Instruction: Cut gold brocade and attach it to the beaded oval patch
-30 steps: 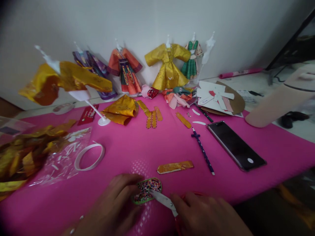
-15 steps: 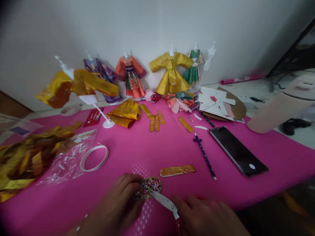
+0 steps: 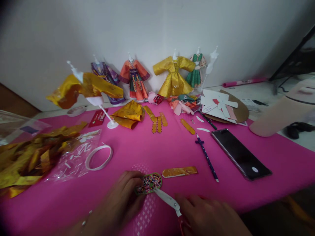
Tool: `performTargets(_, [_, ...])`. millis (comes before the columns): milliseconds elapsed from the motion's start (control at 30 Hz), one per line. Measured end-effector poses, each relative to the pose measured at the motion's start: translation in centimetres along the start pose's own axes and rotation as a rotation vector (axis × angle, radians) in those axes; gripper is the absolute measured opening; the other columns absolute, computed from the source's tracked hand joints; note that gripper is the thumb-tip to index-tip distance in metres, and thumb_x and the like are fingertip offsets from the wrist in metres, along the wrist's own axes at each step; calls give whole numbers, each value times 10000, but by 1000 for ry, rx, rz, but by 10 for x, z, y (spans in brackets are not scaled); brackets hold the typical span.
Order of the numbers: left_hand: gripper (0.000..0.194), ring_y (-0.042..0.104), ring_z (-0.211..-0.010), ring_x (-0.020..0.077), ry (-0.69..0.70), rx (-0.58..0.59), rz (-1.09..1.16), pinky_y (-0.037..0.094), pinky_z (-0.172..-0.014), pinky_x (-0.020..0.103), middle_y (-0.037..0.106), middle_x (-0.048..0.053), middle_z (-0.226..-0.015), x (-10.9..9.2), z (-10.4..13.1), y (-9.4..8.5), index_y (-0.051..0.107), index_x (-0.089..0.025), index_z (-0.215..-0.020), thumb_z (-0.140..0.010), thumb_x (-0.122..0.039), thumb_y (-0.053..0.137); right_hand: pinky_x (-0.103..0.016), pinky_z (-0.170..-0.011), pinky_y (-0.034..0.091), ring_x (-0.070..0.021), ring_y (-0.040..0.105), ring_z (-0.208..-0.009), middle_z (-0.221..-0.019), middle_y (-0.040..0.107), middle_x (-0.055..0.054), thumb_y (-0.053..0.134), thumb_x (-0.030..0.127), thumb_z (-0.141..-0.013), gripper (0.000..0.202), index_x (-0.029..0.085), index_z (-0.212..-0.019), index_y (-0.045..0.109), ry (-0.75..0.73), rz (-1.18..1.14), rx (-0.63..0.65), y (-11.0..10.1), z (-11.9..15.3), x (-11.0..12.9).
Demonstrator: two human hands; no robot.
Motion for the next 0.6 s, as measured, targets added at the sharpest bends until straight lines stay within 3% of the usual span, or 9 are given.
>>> performTargets(167, [144,568,-915,247,12,26,-38,524,-779,417,622,88,-1034,-4,-2,-2,571,-188,-1049,-945,-112,506,-281,-277,275,-113,573,-301,-534,632,77,359,94,-823,298,247,-944,584,22,47,-97,-11,-5,0])
performTargets(333, [133,548,-897,273,-7,47,-90,496,-754,460,619,109,-1057,-7,-1,-2,587,-176,-930,-839,-86,551,-284,-278,292,-115,573,-302,-530,619,87,330,104,-843,306,249,-971,567,36,71,-122,-11,-5,-2])
performTargets(467, [345,546,-1020,289,32,166,-80,499,-865,498,596,115,-1200,-13,-4,4,592,-196,-1159,-831,-90,596,-294,-288,289,-119,564,-306,-532,603,92,341,108,-838,277,263,-955,538,57,60,-144,-10,-3,-5])
performTargets(600, [524,522,-1116,341,79,287,-148,472,-927,607,537,139,-1322,-14,-4,15,504,-252,-1364,-865,-196,653,-320,-288,262,-129,553,-298,-543,606,92,365,116,-822,271,268,-968,534,64,58,-115,-6,1,-5])
Point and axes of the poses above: each hand's wrist, its own z-axis away from the middle knuckle, its own y-axis out of the palm, x = y × z, the point moved 8 cm from there along -z, towards the middle knuckle
